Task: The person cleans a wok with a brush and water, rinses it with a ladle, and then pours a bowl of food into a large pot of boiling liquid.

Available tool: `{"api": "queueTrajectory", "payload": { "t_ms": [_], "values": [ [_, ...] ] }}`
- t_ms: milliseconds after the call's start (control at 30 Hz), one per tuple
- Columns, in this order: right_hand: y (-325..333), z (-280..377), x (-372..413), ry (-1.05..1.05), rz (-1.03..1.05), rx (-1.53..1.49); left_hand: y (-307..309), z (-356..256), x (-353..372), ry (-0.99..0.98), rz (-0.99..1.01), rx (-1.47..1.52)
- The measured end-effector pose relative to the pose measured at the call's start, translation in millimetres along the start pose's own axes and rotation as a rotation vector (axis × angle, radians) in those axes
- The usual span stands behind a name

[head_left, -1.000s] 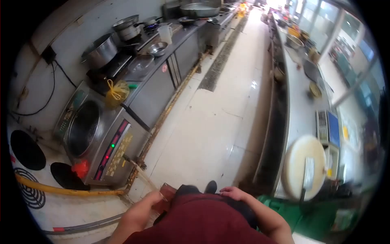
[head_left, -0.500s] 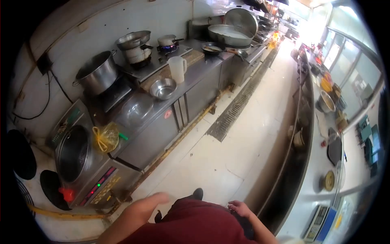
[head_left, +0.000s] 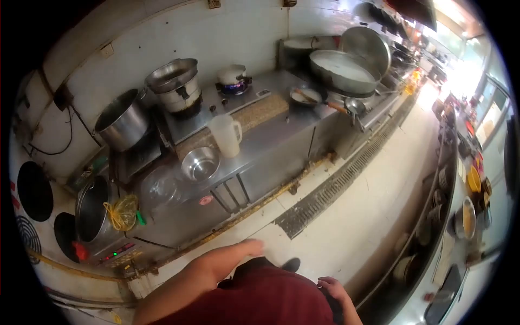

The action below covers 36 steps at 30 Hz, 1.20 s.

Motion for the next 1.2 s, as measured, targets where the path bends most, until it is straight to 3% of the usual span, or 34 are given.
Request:
{"api": "queueTrajectory", "payload": {
  "t_ms": [67, 133, 233, 333, 400, 433, 467, 533, 567, 600, 633, 700, 733, 833, 933, 1000, 1033, 1133, 1167, 1200],
  "values": [
    [39.1, 31.8, -17.5, 0.034, 0.026, 0.069, -6.5, 23.5, 3.8, 0.002, 0.122, -0.004],
    [73.7, 62.1, -29.9, 0.068, 0.051, 0.139, -21.2, 69.5, 6.6, 0.250, 0.123, 0.098],
    [121.7, 93.6, -64.2, 0.155, 0.117, 0.276, 2.5, 78.9, 5.6, 0.261, 0.051, 0.126],
    [181.5, 110.1, -109.5, -0.014, 0.039, 0.159, 17.3, 89.1, -26.9, 0.341, 0.088, 0.189],
    [218.2, 128.4, -135.2, -0.048, 0.067, 0.079, 41.5, 83.3, -77.4, 0.253, 0.159, 0.153],
    [239.5, 140.8, -146.6, -0.081, 0.085, -0.011, 60.3, 84.3, -110.0, 0.248, 0.091, 0.171],
    [260.3, 156.8, -156.0, -0.080, 0.085, -0.006, 82.5, 85.6, -144.2, 0.245, 0.027, 0.189],
    [299.8, 182.8, -162.8, 0.009, 0.062, -0.192, 123.4, 87.1, -228.0, 0.165, 0.118, 0.136],
    [315.2, 202.0, -159.8, 0.001, 0.058, -0.180, 203.8, 42.0, -236.9, 0.214, 0.149, 0.142],
    [326.1, 228.9, -152.6, 0.002, -0.015, -0.086, 215.3, 41.1, -297.9, -0.017, 0.129, -0.026],
    [336.6, 247.0, -150.4, 0.004, -0.085, 0.002, 288.1, 8.0, -303.3, 0.133, 0.051, 0.203],
    [365.8, 246.0, -175.6, -0.023, -0.013, -0.035, 337.3, -6.1, -392.2, 0.054, -0.005, 0.107],
    [377.3, 249.5, -186.4, -0.035, 0.050, -0.067, 393.6, -48.6, -395.0, -0.039, -0.149, 0.080],
    [420.7, 273.6, -204.5, 0.050, -0.015, -0.076, 472.2, -107.8, -449.7, -0.237, -0.269, 0.141],
    [451.7, 303.7, -208.2, -0.053, 0.004, -0.017, 483.7, -134.5, -494.2, -0.279, -0.383, 0.175],
    [486.2, 303.1, -223.8, 0.014, 0.011, 0.037, 469.9, -142.8, -513.0, -0.227, -0.164, 0.167],
    [502.3, 310.4, -236.2, 0.106, 0.025, 0.094, 458.1, -137.4, -520.1, -0.169, -0.158, 0.161],
    [572.3, 310.1, -259.1, 0.048, 0.068, -0.061, 383.8, -95.2, -527.8, 0.036, -0.175, 0.265],
    [591.0, 313.2, -261.5, 0.046, 0.071, -0.063, 365.6, -88.0, -518.6, 0.148, -0.017, 0.126],
    [609.0, 310.9, -267.5, -0.023, 0.091, -0.117, 346.7, -80.3, -503.9, 0.243, 0.113, 0.191]
  ]
}}
Point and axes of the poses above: each hand's wrist, its own x-axis away from the middle knuckle, its own y-axis out of the back of the hand, z = x × y, the point moved 7 cm from there along -x, towards the middle knuckle, and after that the axes turned 15 degrees about -y, right-handed, at the moved point
